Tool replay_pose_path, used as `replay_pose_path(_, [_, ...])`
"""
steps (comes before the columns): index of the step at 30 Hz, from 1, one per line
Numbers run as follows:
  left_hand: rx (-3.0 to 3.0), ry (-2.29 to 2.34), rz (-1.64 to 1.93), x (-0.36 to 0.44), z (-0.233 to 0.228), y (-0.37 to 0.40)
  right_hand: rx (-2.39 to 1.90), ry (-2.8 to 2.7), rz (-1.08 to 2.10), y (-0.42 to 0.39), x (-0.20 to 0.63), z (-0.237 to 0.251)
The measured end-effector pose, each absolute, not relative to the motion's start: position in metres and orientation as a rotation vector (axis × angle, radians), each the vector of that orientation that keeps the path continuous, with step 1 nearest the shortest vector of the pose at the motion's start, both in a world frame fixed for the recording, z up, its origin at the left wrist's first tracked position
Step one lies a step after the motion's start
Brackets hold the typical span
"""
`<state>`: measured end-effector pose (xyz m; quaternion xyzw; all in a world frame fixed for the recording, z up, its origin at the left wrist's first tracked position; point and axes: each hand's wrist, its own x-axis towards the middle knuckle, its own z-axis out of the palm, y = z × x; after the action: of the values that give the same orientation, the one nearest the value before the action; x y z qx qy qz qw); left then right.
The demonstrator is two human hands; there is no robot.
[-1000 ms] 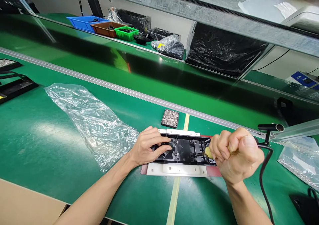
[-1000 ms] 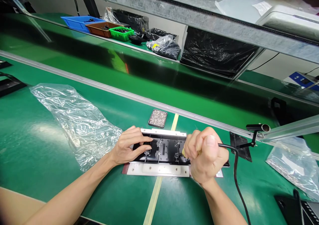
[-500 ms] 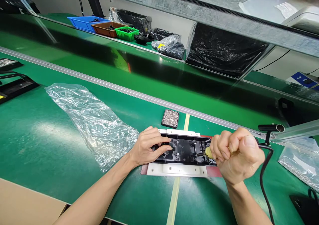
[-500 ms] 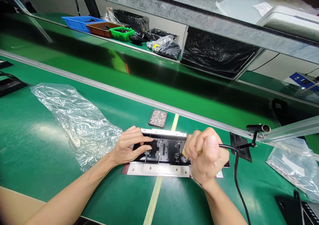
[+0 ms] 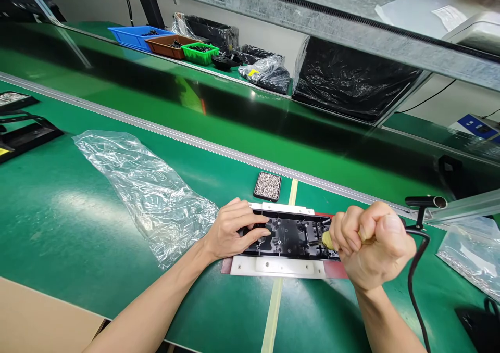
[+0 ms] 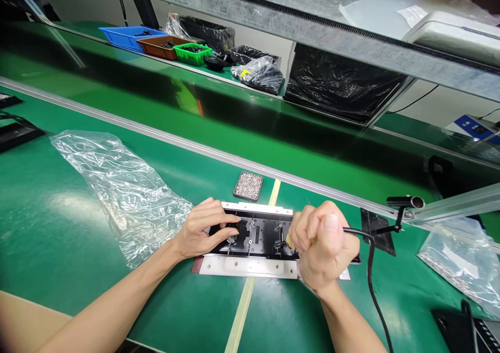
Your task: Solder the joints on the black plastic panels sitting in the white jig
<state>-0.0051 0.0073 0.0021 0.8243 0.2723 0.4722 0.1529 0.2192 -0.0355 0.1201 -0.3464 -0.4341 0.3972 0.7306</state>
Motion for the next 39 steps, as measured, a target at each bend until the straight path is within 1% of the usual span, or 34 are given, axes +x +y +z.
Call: replay_pose_path(39, [2.354, 0.792, 1.337, -0.0061, -0.0005, 0.0083, -0.786, -0.923, 0.892, -0.0364, 0.2172, 0.1204])
